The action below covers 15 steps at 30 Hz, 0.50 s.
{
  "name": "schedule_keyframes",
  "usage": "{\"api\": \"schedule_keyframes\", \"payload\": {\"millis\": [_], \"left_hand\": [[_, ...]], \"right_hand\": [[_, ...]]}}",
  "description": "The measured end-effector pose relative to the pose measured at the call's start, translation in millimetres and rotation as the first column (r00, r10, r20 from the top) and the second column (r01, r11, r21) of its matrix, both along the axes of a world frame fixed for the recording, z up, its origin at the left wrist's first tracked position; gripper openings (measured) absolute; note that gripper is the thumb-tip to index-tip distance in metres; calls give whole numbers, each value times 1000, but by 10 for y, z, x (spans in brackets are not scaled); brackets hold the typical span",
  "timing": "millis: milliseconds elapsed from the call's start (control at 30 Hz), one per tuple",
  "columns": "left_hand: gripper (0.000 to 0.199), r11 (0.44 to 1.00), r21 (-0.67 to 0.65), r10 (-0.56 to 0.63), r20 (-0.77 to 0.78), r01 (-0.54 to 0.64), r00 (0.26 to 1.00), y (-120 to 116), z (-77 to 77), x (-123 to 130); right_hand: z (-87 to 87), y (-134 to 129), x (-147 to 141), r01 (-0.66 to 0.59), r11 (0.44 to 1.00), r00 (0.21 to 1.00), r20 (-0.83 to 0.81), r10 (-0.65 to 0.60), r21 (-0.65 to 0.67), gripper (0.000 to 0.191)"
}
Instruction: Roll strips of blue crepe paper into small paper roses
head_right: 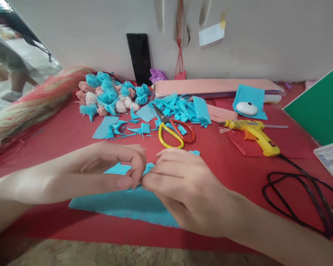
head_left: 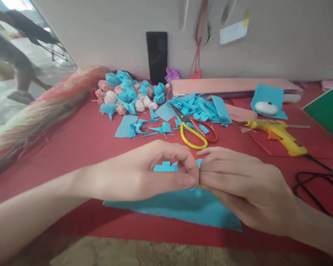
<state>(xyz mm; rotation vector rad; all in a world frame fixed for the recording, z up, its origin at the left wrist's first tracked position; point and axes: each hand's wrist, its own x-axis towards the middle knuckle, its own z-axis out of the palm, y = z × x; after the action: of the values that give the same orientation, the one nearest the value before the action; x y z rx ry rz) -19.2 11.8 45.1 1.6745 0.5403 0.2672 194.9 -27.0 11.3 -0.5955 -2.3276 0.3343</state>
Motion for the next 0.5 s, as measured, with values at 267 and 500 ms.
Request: {"api": "schedule_keyframes", "payload": {"millis": [267, 500], "left_hand": [[14, 993, -86, 91, 57, -85, 994, 15, 40, 34], [11, 992, 114, 47, -15, -45, 999, 51, 25, 4]], "right_hand": [[-48, 14, 2, 15, 1000, 997, -72, -16, -13, 16], [-14, 25, -4, 6, 999, 993, -113, -11, -43, 19]]}}
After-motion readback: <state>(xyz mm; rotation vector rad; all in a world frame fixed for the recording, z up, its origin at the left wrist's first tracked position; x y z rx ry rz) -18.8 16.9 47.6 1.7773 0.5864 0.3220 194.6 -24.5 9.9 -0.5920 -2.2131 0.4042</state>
